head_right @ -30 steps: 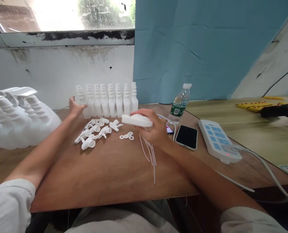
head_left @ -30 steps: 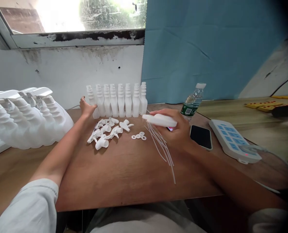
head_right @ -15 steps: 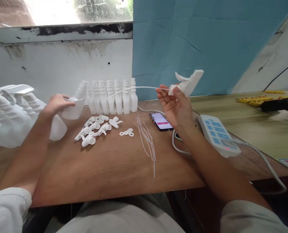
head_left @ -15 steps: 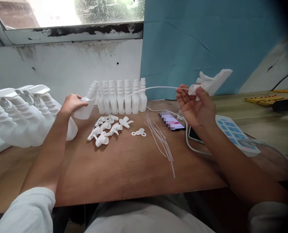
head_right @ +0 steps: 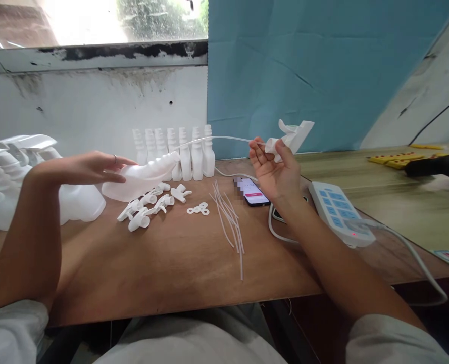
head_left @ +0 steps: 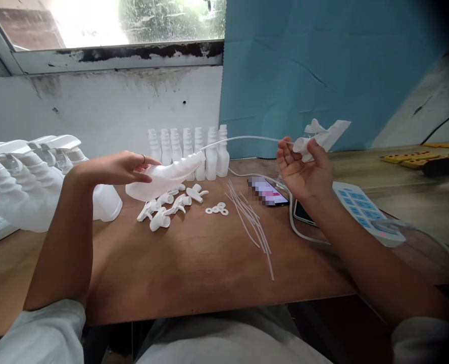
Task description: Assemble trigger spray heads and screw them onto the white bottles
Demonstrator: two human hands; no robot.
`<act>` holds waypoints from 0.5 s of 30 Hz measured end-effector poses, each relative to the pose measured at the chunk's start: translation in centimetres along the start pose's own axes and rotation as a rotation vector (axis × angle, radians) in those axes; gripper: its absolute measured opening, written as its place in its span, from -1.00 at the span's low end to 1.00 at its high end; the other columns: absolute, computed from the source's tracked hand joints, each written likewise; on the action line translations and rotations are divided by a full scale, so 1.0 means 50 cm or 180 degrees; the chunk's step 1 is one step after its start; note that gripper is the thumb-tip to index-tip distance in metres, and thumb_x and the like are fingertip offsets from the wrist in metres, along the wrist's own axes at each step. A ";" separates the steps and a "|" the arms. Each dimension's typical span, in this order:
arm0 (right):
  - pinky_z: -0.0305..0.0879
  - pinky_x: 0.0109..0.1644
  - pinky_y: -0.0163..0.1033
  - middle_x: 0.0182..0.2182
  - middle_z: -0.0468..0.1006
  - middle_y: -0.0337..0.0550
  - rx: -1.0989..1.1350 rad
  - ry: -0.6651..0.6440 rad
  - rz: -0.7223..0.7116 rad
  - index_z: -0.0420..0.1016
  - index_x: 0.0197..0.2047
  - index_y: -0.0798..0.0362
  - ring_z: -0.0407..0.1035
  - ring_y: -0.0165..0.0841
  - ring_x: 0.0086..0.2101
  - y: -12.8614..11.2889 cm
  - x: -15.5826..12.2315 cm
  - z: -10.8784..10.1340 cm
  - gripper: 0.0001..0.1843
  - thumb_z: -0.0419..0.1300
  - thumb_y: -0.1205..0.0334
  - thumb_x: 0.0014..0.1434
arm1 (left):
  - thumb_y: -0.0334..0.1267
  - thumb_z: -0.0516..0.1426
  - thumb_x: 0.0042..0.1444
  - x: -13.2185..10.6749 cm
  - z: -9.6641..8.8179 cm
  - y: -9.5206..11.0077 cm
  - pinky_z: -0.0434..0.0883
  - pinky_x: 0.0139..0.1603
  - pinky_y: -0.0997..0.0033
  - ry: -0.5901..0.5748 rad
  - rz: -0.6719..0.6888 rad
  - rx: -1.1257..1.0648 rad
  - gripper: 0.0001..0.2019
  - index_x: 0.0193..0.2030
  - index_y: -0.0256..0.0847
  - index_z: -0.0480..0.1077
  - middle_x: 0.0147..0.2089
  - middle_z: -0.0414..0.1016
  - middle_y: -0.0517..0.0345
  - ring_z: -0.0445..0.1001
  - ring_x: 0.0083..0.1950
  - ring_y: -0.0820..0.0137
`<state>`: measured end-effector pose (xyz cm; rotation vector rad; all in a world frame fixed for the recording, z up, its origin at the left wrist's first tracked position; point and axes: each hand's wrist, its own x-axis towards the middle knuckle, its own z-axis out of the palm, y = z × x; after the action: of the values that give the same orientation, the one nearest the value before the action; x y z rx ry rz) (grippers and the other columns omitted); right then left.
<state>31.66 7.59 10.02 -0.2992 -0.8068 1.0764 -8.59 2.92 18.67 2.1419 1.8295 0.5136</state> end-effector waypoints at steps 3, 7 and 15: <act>0.43 0.05 -0.26 -0.20 0.58 0.01 0.0070 0.0110 -0.0021 0.51 -0.37 0.12 0.49 -0.30 -0.09 -0.004 -0.002 0.001 -0.90 0.26 0.25 0.10 | -0.27 0.24 0.09 0.009 -0.006 -0.014 0.43 -0.09 0.35 -0.0411 0.0142 0.0178 -0.56 0.15 0.03 0.43 -0.11 0.51 0.16 0.49 -0.10 0.25; 0.44 0.04 -0.24 -0.24 0.60 0.01 0.0010 0.0055 -0.0075 0.51 -0.36 0.14 0.52 -0.29 -0.15 -0.001 -0.001 -0.002 -0.87 0.31 0.26 0.01 | -0.20 0.23 0.09 0.022 -0.008 -0.036 0.41 -0.14 0.40 -0.0372 0.0219 0.0321 -0.53 0.18 0.05 0.39 -0.06 0.51 0.15 0.49 -0.08 0.24; 0.43 -0.03 -0.09 -0.27 0.64 -0.01 -0.0675 -0.0751 0.0078 0.44 -0.25 0.05 0.56 -0.22 -0.23 0.033 -0.023 0.019 -0.63 0.44 0.14 -0.11 | -0.13 0.20 0.10 0.043 0.023 -0.032 0.37 -0.14 0.49 -0.0618 0.0757 0.0345 -0.52 0.20 0.12 0.36 -0.03 0.52 0.20 0.50 -0.05 0.28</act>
<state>29.62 7.22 9.22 -0.3657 -1.1346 1.0627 -9.22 5.32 17.16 2.4037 1.5421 0.2490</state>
